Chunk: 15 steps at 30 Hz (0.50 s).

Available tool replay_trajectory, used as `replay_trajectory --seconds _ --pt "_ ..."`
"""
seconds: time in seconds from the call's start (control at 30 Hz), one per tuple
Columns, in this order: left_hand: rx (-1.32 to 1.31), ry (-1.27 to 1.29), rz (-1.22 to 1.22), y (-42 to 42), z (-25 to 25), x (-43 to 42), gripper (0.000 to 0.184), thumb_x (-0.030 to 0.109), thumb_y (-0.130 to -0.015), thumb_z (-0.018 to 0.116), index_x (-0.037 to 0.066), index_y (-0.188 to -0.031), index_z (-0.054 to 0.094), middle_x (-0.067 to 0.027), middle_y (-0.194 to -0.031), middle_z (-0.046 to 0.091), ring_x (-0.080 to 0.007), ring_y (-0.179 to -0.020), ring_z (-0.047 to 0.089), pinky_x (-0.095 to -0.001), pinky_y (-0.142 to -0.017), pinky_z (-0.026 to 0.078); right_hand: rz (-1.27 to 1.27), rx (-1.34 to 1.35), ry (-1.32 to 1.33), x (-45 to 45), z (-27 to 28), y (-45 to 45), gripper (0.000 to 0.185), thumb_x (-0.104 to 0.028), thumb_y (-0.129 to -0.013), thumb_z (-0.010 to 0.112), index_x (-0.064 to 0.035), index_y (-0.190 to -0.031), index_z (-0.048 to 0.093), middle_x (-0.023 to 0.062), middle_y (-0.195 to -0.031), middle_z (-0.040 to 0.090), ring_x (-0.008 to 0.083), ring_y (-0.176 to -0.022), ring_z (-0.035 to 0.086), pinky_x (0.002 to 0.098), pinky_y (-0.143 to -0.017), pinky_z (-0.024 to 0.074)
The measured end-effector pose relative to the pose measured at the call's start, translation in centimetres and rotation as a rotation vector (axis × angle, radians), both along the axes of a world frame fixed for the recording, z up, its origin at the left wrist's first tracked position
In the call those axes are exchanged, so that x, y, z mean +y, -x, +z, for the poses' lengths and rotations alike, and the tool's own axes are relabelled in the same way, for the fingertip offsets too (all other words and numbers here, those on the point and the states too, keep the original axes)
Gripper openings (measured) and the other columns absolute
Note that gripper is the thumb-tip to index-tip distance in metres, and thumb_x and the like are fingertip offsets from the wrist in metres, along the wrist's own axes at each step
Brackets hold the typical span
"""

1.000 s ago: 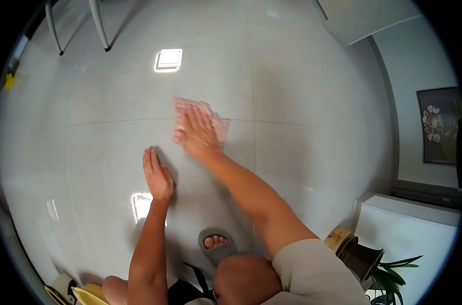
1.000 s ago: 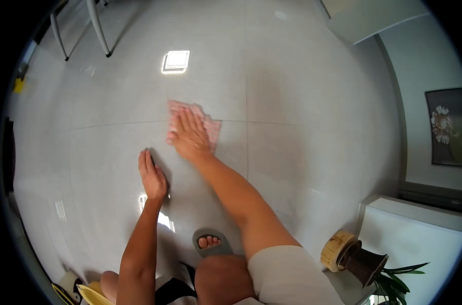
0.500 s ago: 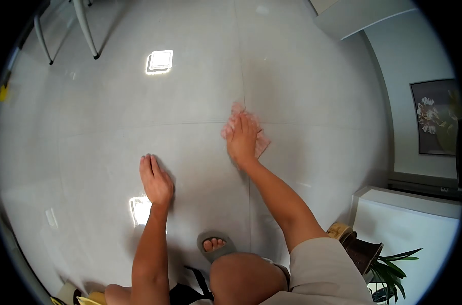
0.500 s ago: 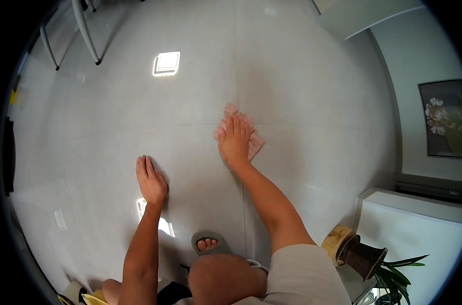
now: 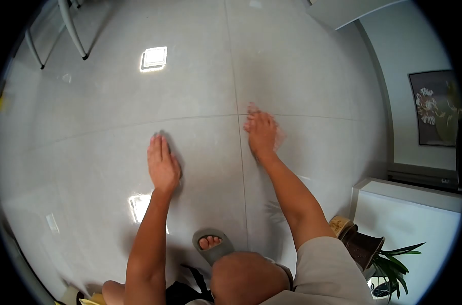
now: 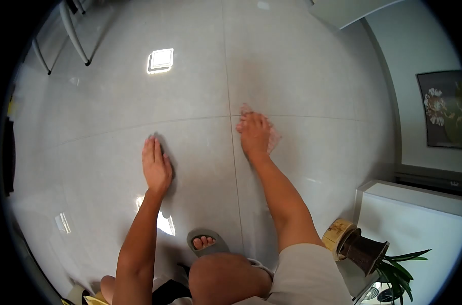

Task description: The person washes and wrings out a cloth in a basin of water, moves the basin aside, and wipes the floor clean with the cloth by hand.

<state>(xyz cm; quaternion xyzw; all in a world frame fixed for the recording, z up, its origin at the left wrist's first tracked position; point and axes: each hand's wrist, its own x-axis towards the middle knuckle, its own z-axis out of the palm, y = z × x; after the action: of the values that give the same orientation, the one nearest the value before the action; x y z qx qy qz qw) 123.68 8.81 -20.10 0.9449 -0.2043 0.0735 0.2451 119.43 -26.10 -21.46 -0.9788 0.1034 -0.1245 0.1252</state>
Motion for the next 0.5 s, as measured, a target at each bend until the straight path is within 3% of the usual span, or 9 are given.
replay_trajectory --seconds 0.07,0.17,0.2,0.3,0.4,0.5 --pt "0.003 -0.020 0.018 -0.7 -1.0 -1.8 0.054 0.008 -0.102 0.057 -0.007 -0.154 0.051 -0.0228 -0.164 0.049 -0.0419 -0.155 0.042 -0.0546 -0.129 0.032 -0.100 -0.079 -0.076 -0.2 -0.7 0.2 0.040 -0.017 -0.096 0.066 -0.0018 -0.133 0.063 0.0139 -0.134 0.062 0.0387 -0.134 0.052 0.0525 -0.120 0.0375" --pt "0.001 -0.050 0.019 -0.6 -1.3 -2.8 0.051 0.010 -0.106 0.055 -0.007 -0.154 0.051 -0.0215 -0.164 0.049 -0.0411 -0.155 0.041 -0.0532 -0.130 0.032 -0.034 0.003 0.052 4.4 0.3 -1.5 0.040 -0.017 -0.096 0.067 -0.0033 -0.132 0.063 0.0127 -0.134 0.062 0.0382 -0.134 0.052 0.0516 -0.120 0.0376" --pt "0.005 -0.038 0.010 -0.6 -1.4 -2.5 0.051 0.010 -0.106 0.055 -0.008 -0.153 0.051 -0.0217 -0.164 0.049 -0.0418 -0.155 0.041 -0.0535 -0.129 0.032 -0.014 -0.141 0.027 4.9 -0.2 -1.6 0.038 -0.017 -0.095 0.067 -0.0041 -0.131 0.064 0.0123 -0.132 0.062 0.0384 -0.134 0.051 0.0520 -0.119 0.0381" --pt "-0.010 -0.039 -0.025 -0.9 -1.6 -1.7 0.050 0.010 -0.106 0.055 -0.008 -0.153 0.051 -0.0220 -0.163 0.049 -0.0418 -0.154 0.042 -0.0535 -0.128 0.033 -0.034 0.070 -0.018 1.4 0.1 -0.5 0.036 -0.016 -0.096 0.067 -0.0043 -0.130 0.064 0.0122 -0.131 0.062 0.0392 -0.131 0.052 0.0522 -0.117 0.0397" --pt "0.004 -0.056 -0.005 -0.9 -1.2 -2.3 0.051 0.011 -0.106 0.055 -0.007 -0.153 0.052 -0.0208 -0.163 0.049 -0.0407 -0.155 0.042 -0.0534 -0.129 0.032 -0.175 -0.066 0.003 -1.3 0.0 0.8 0.039 -0.016 -0.092 0.068 -0.0042 -0.129 0.065 0.0119 -0.129 0.062 0.0387 -0.128 0.053 0.0517 -0.116 0.0407" --pt "0.014 -0.051 -0.008 -0.7 -1.5 -2.3 0.050 0.011 -0.106 0.054 -0.007 -0.153 0.052 -0.0203 -0.163 0.050 -0.0401 -0.156 0.041 -0.0531 -0.130 0.032 -0.047 -0.023 -0.115 3.4 -0.5 -1.3 0.039 -0.015 -0.089 0.068 -0.0040 -0.127 0.066 0.0119 -0.128 0.063 0.0378 -0.125 0.054 0.0517 -0.116 0.0413"
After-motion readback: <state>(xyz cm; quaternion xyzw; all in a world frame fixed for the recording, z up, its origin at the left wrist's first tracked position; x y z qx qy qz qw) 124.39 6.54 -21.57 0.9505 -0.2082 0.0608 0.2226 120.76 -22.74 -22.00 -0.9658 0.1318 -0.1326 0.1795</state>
